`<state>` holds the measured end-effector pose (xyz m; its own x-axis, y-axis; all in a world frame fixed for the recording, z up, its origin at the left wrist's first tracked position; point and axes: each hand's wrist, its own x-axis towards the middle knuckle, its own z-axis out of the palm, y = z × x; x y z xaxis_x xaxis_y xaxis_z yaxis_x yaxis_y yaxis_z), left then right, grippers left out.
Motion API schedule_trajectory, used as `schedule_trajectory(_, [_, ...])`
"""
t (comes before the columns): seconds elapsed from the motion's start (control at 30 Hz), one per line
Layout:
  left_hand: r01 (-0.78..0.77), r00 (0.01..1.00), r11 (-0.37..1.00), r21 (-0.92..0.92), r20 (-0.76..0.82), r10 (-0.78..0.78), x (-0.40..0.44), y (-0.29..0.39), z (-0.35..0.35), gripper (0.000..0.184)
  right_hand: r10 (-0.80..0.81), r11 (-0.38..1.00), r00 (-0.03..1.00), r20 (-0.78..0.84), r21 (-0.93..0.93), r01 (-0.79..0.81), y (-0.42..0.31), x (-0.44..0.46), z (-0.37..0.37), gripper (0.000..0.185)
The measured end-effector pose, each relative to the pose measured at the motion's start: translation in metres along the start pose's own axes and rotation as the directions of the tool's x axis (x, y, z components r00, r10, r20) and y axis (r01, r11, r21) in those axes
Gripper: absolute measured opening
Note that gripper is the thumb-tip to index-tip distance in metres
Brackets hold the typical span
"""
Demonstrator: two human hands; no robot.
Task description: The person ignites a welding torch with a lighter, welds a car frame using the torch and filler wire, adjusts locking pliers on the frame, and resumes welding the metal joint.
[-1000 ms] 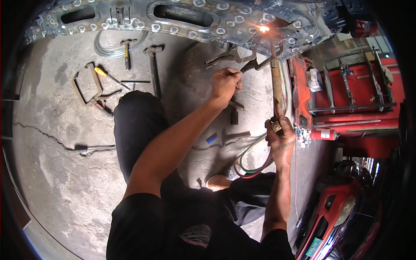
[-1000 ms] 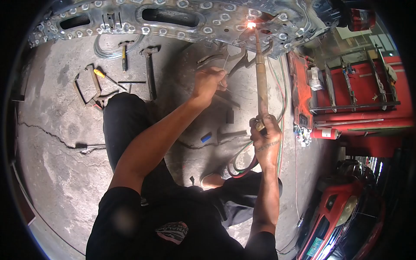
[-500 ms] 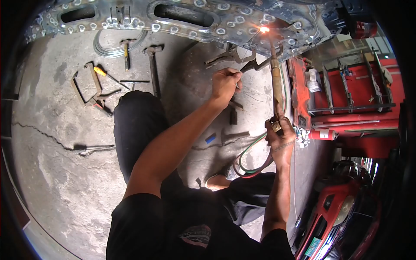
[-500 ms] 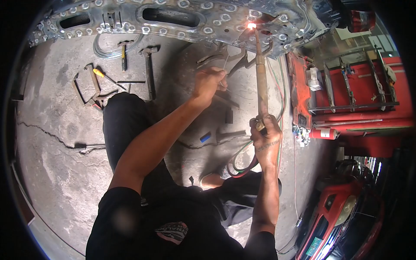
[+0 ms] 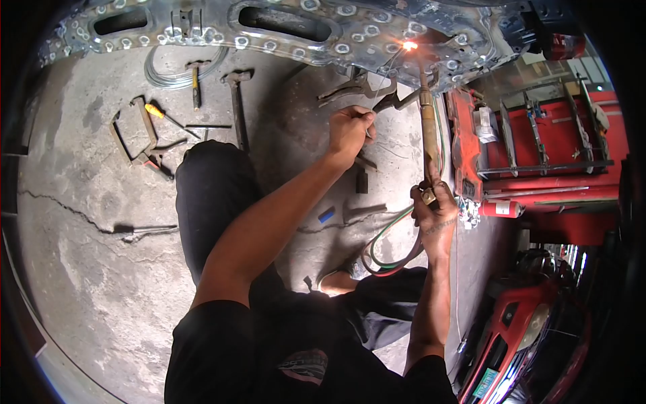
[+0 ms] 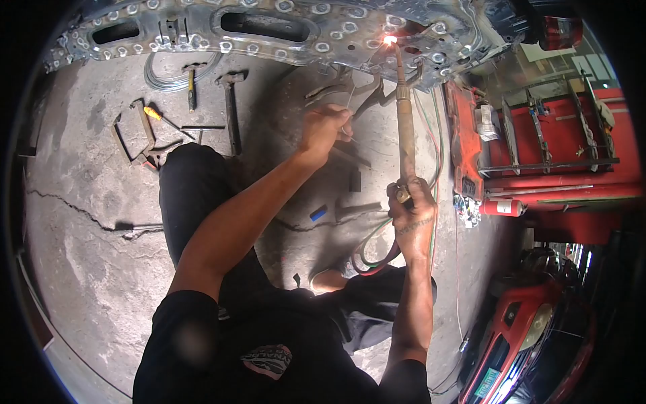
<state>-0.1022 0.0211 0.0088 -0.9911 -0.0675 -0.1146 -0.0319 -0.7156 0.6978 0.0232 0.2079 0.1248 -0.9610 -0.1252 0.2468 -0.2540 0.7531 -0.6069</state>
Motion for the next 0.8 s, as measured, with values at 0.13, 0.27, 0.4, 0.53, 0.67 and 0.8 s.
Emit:
schedule_trajectory(0.13, [0.004,1.000,1.000,0.020,0.000,-0.004,0.000,0.000,0.000,0.012,-0.020,1.000,1.000,-0.005,-0.009,0.020,0.003,0.000,0.001,0.062])
schedule_trajectory(0.27, [-0.015,0.999,0.999,-0.034,-0.035,0.014,-0.001,0.002,0.005,0.011,-0.006,1.000,1.000,-0.001,-0.005,0.006,0.003,0.000,0.000,0.064])
schedule_trajectory(0.4, [-0.022,0.998,0.998,-0.062,-0.053,0.019,-0.002,0.003,0.007,0.015,0.058,0.997,0.998,0.016,0.049,-0.059,-0.002,-0.001,-0.001,0.068])
schedule_trajectory(0.53, [-0.005,1.000,1.000,0.021,-0.001,0.005,0.000,0.000,0.000,0.012,0.104,0.984,0.994,0.035,0.141,-0.108,-0.005,-0.002,-0.001,0.069])
schedule_trajectory(0.67, [-0.007,1.000,1.000,0.013,-0.002,0.007,0.000,0.000,0.000,0.012,0.103,0.985,0.994,0.040,0.136,-0.108,-0.005,-0.002,0.000,0.070])
schedule_trajectory(0.8, [-0.010,1.000,1.000,0.011,-0.004,0.010,0.001,0.000,-0.001,0.012,0.102,0.988,0.994,0.030,0.116,-0.105,-0.003,-0.002,0.000,0.070])
